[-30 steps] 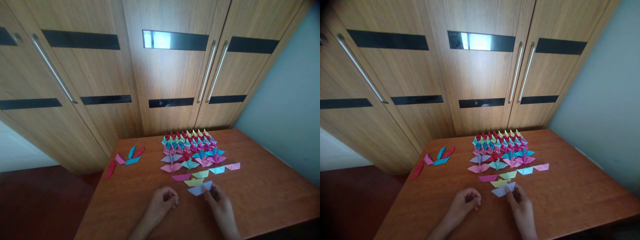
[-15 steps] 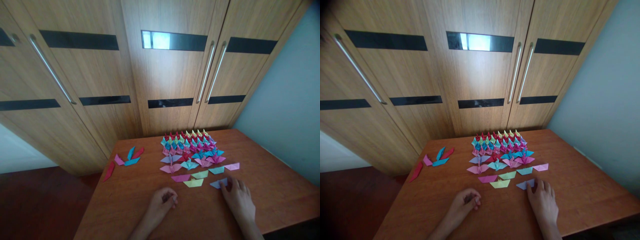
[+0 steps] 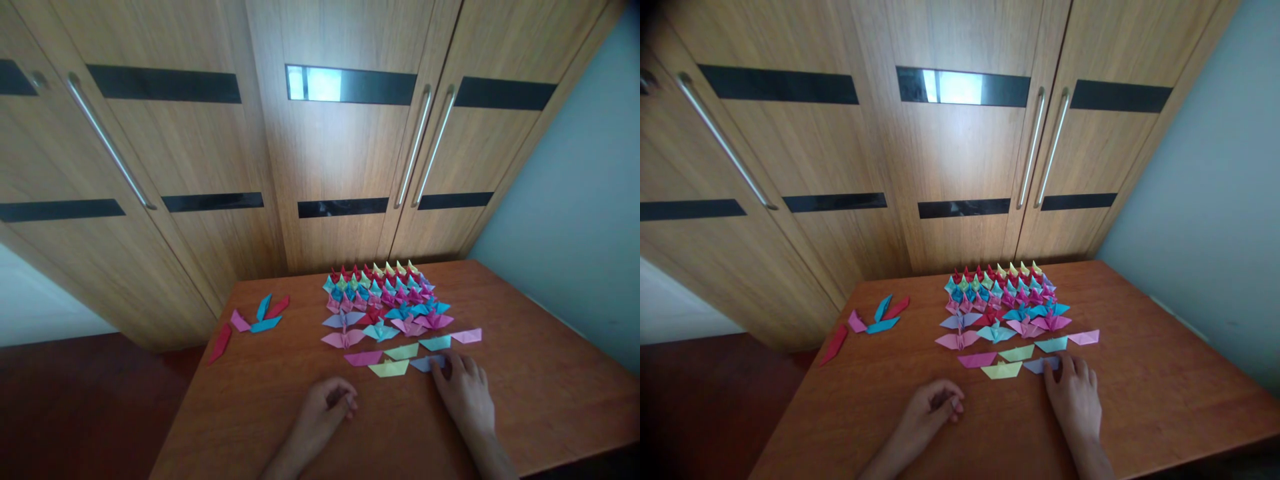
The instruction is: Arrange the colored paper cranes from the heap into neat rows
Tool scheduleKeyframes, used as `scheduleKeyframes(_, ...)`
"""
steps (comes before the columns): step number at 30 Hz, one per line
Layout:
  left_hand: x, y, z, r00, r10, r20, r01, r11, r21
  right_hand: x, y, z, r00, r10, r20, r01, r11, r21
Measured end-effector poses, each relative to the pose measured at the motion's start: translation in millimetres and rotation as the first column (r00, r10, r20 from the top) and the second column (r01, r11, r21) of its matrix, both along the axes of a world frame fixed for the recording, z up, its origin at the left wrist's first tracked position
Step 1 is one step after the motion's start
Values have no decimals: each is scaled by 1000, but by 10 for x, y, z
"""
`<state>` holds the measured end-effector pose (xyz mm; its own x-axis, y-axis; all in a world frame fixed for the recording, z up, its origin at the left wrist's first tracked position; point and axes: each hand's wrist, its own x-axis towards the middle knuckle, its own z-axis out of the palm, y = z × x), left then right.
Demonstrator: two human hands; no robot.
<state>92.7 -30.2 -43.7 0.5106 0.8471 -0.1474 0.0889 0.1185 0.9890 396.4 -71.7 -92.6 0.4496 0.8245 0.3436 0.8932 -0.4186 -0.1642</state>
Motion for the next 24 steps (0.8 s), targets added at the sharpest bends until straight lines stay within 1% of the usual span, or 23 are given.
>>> scheduleKeyframes(6,-6,-1,-8,1000,-8,-6,8,1000,8,25,14,-31,999,45,-13,-44,997,61)
scheduleKeyframes(10,-9,-3,-3,1000,-4,-2,4,1000,2,44,14,-19,996,88,-16,-85,984,159)
scheduleKeyframes(13,-3,-1,-22,1000,0,15,0,1000,6,-31,19,42,990,136,-35,-124,963,241)
scheduleKeyframes(16,-16,15,-16,1000,3,11,-3,1000,22,-262,41,143,961,240,-136,-191,935,298)
scheduleKeyframes(18,-66,49,34,997,32,-63,-26,995,94,-505,61,221,908,343,-240,-260,911,319)
scheduleKeyframes(19,-114,81,71,991,61,-121,-42,987,155,-645,70,261,866,409,-287,-320,895,310)
scheduleKeyframes(21,-271,183,152,958,151,-245,-73,950,302,-937,82,338,769,530,-356,-456,847,274)
scheduleKeyframes(23,-521,342,215,903,268,-336,-102,893,439,-1217,84,408,691,590,-417,-549,804,228)
scheduleKeyframes(24,-679,439,235,863,344,-371,-120,852,510,-1341,81,438,660,606,-444,-584,786,204)
